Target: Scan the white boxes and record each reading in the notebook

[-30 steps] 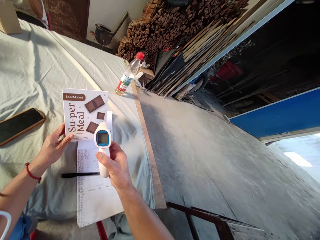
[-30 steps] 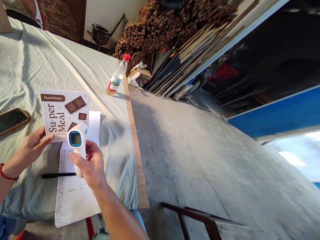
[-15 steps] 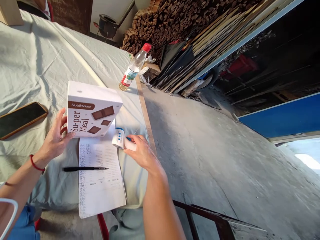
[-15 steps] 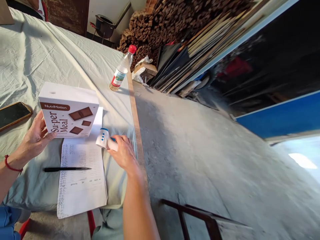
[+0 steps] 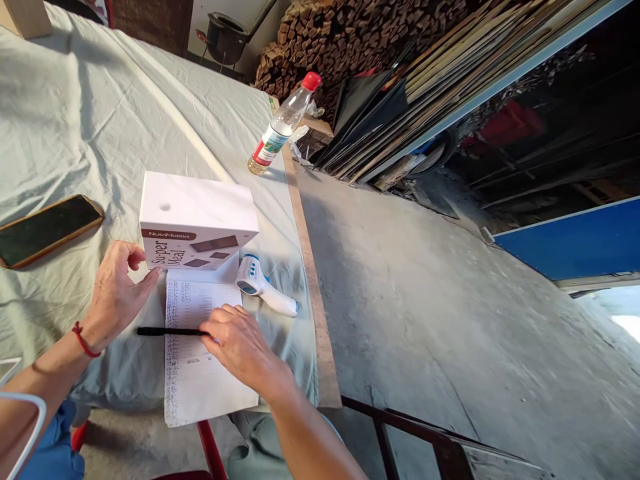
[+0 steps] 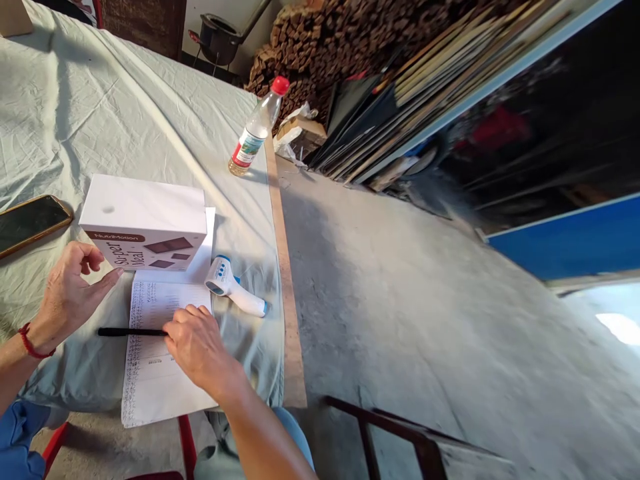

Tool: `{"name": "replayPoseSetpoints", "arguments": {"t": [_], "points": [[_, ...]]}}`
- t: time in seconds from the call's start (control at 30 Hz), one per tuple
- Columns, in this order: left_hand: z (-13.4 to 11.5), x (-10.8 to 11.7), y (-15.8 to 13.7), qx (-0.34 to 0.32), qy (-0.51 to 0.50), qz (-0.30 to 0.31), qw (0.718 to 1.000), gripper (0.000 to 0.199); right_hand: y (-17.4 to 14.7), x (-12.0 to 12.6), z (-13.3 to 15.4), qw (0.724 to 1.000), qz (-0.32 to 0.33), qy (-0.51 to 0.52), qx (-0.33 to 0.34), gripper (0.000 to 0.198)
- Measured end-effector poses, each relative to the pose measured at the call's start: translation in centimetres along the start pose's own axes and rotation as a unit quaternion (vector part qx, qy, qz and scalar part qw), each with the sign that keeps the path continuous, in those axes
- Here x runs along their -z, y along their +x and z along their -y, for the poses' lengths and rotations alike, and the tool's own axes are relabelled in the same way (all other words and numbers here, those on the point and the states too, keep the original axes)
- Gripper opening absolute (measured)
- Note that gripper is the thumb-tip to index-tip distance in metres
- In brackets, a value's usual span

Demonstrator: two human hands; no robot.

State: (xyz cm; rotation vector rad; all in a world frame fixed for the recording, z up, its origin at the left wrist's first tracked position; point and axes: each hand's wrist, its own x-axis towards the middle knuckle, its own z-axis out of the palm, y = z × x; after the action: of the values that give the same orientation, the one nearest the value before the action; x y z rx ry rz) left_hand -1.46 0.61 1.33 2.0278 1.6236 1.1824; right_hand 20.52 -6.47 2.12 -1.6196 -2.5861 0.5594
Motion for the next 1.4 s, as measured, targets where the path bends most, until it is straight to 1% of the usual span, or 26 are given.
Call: {"name": "replayPoseSetpoints", "arguments": {"t": [0.03, 0.1, 0.17, 0.2, 0.27, 0.33, 0.37, 0.43, 0.47, 0.5, 0.57, 0.63, 0.7, 0.8, 0.93, 1.03, 1.17, 1.3, 1.4], "points": [[-0.3, 0.3, -0.2, -0.014, -0.003, 0.007, 1.000, 0.018, 0.0, -0.2, -0.2, 1.000, -0.001, -0.001, 0.006, 0.017], [-0.8, 0.8, -0.5, -0.024, -0.011, 0.027, 0.999, 0.014, -0.4, -0.2, -0.9, 0.999, -0.021, 0.028, 0.015, 0.016], [-0.9, 1.1, -0.7, -0.019, -0.022, 0.064, 0.998, 0.010, -0.8, 0.4, -1.8, 0.992, -0.067, 0.103, 0.019, 0.014], [-0.9, 1.1, -0.7, -0.018, -0.031, 0.090, 0.995, 0.009, -0.9, 0.7, -2.1, 0.983, -0.102, 0.154, 0.020, 0.013], [-0.6, 0.9, -0.8, -0.023, -0.049, 0.155, 0.986, 0.009, -0.8, 1.0, -2.2, 0.947, -0.191, 0.259, 0.007, 0.008], [-0.4, 0.5, -0.9, -0.034, -0.048, 0.226, 0.972, 0.011, -0.1, 0.4, -1.6, 0.895, -0.272, 0.352, -0.027, 0.004], [-0.3, 0.2, -0.9, -0.042, -0.037, 0.256, 0.965, 0.011, 0.4, -0.2, -1.1, 0.870, -0.299, 0.389, -0.050, 0.003], [-0.3, -0.3, -1.1, -0.059, 0.009, 0.298, 0.953, 0.010, 1.4, -1.8, -0.1, 0.830, -0.319, 0.448, -0.092, 0.006], [-0.3, -0.5, -1.2, -0.069, 0.037, 0.309, 0.948, 0.009, 1.9, -2.6, 0.4, 0.818, -0.320, 0.466, -0.108, 0.008], [-0.3, -0.7, -1.3, -0.079, 0.064, 0.313, 0.944, 0.008, 2.3, -3.4, 0.7, 0.813, -0.316, 0.474, -0.118, 0.010], [-0.3, -1.0, -1.5, -0.090, 0.106, 0.317, 0.938, 0.009, 2.7, -4.6, 0.9, 0.820, -0.317, 0.461, -0.124, 0.013], [-0.5, -1.1, -1.5, -0.086, 0.128, 0.324, 0.933, 0.008, 2.9, -5.2, 0.8, 0.835, -0.328, 0.428, -0.113, 0.016], [-0.7, -1.1, -1.4, -0.076, 0.139, 0.334, 0.929, 0.008, 2.9, -5.4, 0.6, 0.846, -0.343, 0.398, -0.091, 0.017], [-1.1, -1.0, -1.2, -0.061, 0.144, 0.349, 0.924, 0.007, 2.9, -5.4, 0.4, 0.855, -0.349, 0.378, -0.063, 0.017], [-1.3, -0.9, -1.1, -0.056, 0.142, 0.357, 0.922, 0.007, 2.9, -5.6, 0.5, 0.869, -0.345, 0.351, -0.060, 0.017], [-1.1, -1.0, -1.2, -0.065, 0.142, 0.350, 0.924, 0.006, 3.0, -5.6, 0.5, 0.879, -0.342, 0.327, -0.056, 0.017], [-0.8, -1.0, -1.3, -0.082, 0.125, 0.329, 0.933, 0.005, 3.0, -5.7, 0.5, 0.881, -0.349, 0.314, -0.057, 0.016], [-0.7, -1.0, -1.2, -0.086, 0.132, 0.330, 0.931, 0.004, 3.0, -5.7, 0.5, 0.878, -0.356, 0.316, -0.052, 0.017], [-0.7, -1.0, -1.3, -0.092, 0.132, 0.324, 0.932, 0.003, 2.9, -5.7, 0.5, 0.880, -0.346, 0.320, -0.058, 0.017]]}}
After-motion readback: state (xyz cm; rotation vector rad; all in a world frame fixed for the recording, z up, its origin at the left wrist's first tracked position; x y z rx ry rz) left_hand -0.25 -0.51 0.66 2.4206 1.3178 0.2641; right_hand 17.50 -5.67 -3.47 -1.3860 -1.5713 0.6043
